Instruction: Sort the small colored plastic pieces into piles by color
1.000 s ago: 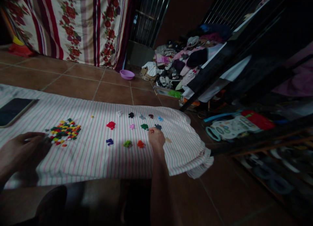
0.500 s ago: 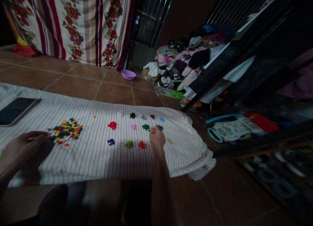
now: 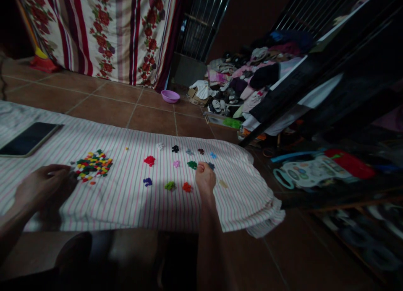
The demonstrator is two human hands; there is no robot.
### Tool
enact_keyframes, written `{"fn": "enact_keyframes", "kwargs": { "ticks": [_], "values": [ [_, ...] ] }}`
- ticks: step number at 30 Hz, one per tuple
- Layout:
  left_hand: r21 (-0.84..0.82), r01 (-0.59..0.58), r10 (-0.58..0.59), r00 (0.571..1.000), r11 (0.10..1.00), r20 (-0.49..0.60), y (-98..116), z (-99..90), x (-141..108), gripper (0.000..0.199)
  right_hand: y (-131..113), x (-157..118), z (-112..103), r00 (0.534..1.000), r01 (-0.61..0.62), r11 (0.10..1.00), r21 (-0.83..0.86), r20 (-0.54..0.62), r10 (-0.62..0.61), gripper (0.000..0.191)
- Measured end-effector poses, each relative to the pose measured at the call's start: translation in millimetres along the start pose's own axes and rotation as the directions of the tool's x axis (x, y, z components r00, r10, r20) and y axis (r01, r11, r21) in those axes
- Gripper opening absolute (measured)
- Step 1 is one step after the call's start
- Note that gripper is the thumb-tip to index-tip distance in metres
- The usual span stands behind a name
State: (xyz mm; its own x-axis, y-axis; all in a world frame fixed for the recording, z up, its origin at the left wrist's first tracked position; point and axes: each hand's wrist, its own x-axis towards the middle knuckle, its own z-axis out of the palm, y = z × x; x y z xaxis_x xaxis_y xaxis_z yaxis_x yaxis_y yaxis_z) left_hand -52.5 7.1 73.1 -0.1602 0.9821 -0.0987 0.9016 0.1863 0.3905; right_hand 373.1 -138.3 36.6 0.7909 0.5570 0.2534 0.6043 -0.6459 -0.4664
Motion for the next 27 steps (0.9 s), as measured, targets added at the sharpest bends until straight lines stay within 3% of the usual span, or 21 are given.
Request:
{"fn": "enact_keyframes", "kwargs": {
  "ticks": [8,13,16,20,22,24,27],
  "values": [
    [-0.077,-0.044,0.047,0.998,0.996,0.044,-1,3.7,-6,0.045,-35,-9,8,0.991,0.13,0.974,0.188,-0.043,-0.124,0.039],
    [-0.1,-0.129,0.128,0.992,0.987,-0.017,-14,16.3,-3,0.042,-66,-37,15,0.961,0.259,0.919,0.296,0.017,-0.276,0.039],
    [-0.087,-0.229,0.218,0.968,0.97,-0.122,-22,20.3,-4,0.041,-91,-65,25,0.883,0.404,0.831,0.381,0.076,-0.464,0.034],
    [-0.022,-0.332,0.318,0.917,0.943,-0.242,-34,22.4,-5,0.038,-129,-101,42,0.691,0.553,0.685,0.473,0.198,-0.695,0.028],
    [-0.016,-0.344,0.326,0.903,0.939,-0.279,-40,24.7,-4,0.036,-148,-114,51,0.627,0.589,0.643,0.49,0.224,-0.746,0.026],
    [-0.01,-0.362,0.343,0.89,0.932,-0.302,-47,28.2,-1,0.036,-165,-122,61,0.602,0.6,0.626,0.498,0.235,-0.763,0.025],
    [0.0,-0.429,0.407,0.859,0.903,-0.311,-58,34.0,5,0.035,-186,-126,73,0.629,0.582,0.648,0.491,0.232,-0.742,0.025]
  ]
}}
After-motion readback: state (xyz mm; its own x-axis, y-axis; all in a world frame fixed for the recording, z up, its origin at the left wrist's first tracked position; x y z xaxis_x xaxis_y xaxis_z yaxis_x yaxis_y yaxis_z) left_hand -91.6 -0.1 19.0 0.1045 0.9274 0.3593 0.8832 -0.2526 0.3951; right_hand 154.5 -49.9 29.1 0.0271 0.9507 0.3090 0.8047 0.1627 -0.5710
